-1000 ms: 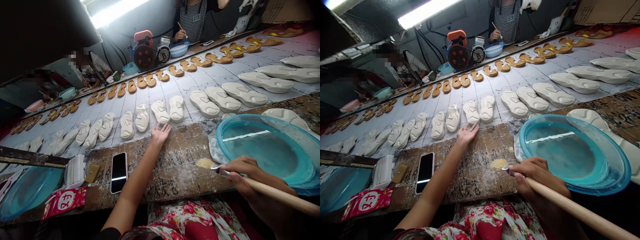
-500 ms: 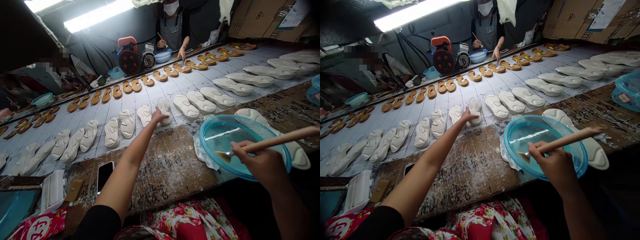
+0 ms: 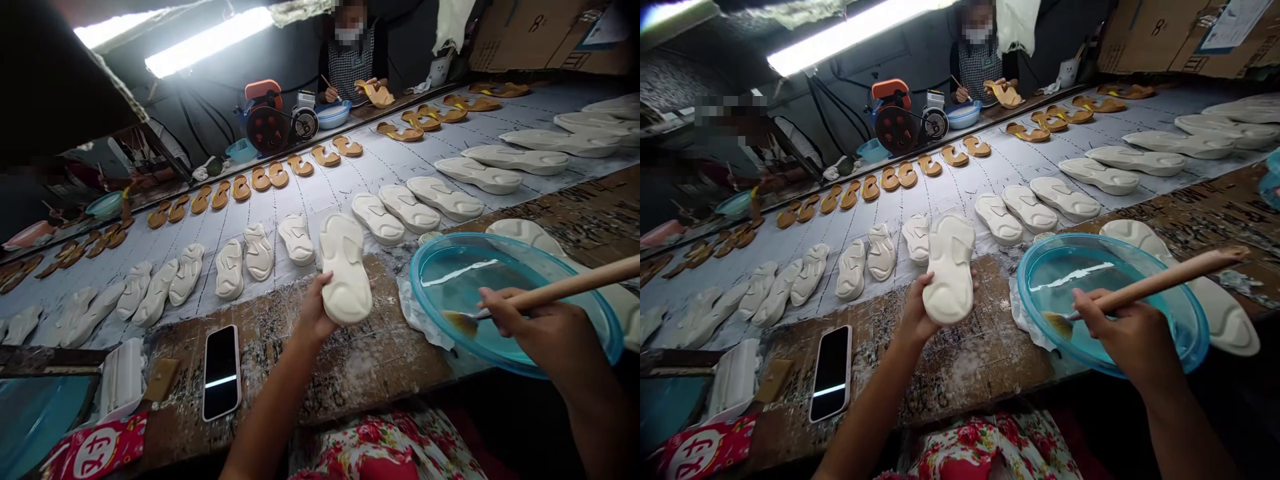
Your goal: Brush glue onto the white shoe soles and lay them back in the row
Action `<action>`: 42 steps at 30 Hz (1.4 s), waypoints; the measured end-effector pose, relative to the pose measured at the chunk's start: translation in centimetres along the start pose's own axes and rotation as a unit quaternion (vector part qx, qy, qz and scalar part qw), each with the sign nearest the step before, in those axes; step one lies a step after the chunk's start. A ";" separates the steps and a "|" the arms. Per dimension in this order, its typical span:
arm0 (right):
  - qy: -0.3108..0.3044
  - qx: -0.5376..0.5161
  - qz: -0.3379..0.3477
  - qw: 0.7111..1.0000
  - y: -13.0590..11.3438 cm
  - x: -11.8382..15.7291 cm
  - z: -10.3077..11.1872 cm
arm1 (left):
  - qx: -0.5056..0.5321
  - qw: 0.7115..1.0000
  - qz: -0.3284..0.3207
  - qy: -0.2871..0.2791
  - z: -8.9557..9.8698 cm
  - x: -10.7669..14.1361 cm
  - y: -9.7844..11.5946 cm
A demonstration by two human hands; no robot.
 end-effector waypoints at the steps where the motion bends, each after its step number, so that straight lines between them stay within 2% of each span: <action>1: 0.008 -0.013 0.001 1.000 -0.4 0.1 0.3 | 0.035 0.999 0.021 -0.008 -0.2 0.8 -0.9; 3: 0.022 -0.066 0.028 0.997 -1.5 0.3 0.5 | 0.055 0.997 0.054 0.014 -0.1 2.1 -2.3; 6: 0.027 -0.167 0.124 0.978 -4.5 0.9 0.4 | -0.005 0.996 0.079 0.051 0.1 3.6 -3.0; 10: 0.017 -0.244 0.289 0.926 -9.8 2.5 0.5 | -0.048 0.992 0.115 0.027 -0.6 5.7 -3.3; 12: -0.002 -0.251 0.341 0.906 -12.2 3.2 0.7 | -0.045 0.991 0.127 0.013 -1.0 6.6 -3.5; 15: 0.007 -0.237 0.297 0.925 -13.5 3.2 1.4 | -0.039 0.992 0.121 0.000 -1.6 7.5 -3.5; 20: 0.103 -0.216 0.209 0.948 -12.7 2.7 2.9 | -0.082 0.990 0.117 -0.014 -2.5 8.5 -2.7; 21: 0.115 -0.215 0.200 0.949 -12.3 2.4 3.0 | -0.106 0.987 0.119 -0.018 -2.6 8.6 -2.5; 23: 0.111 -0.216 0.243 0.939 -12.3 2.1 3.2 | -0.165 0.980 0.112 -0.019 -2.9 8.9 -1.7; 25: 0.073 -0.204 0.321 0.922 -12.8 2.1 3.1 | -0.246 0.965 0.087 -0.001 -3.0 9.2 -0.7; 27: 0.027 -0.171 0.406 0.897 -13.8 2.8 2.8 | -0.349 0.935 0.051 0.023 -3.3 9.5 0.4; 31: -0.011 -0.085 0.472 0.878 -15.5 4.6 2.1 | -0.519 0.852 -0.032 0.066 -4.4 10.3 2.4; 33: -0.012 -0.069 0.473 0.878 -16.0 5.4 1.9 | -0.544 0.834 -0.061 0.070 -4.7 10.6 2.9; 35: -0.022 -0.083 0.460 0.884 -16.2 5.8 1.7 | -0.529 0.844 -0.062 0.063 -4.6 10.5 2.9; 37: -0.051 -0.105 0.446 0.887 -16.1 5.7 1.3 | -0.479 0.876 -0.027 0.049 -4.1 10.2 2.4; 40: -0.064 -0.138 0.480 0.864 -16.2 5.8 1.1 | -0.357 0.933 0.017 0.031 -3.4 9.4 1.2; 42: -0.047 -0.156 0.502 0.849 -16.4 6.0 1.2 | -0.288 0.957 0.018 0.035 -3.2 8.9 0.7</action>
Point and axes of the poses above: each hand's wrist, its own x-axis away from the middle knuckle, its own z-axis out of the back of the hand, y = z × x, the point moved 7 cm from there along -x, towards the middle knuckle, and after that the axes turned 1 degree about z, right-handed, at the moved point
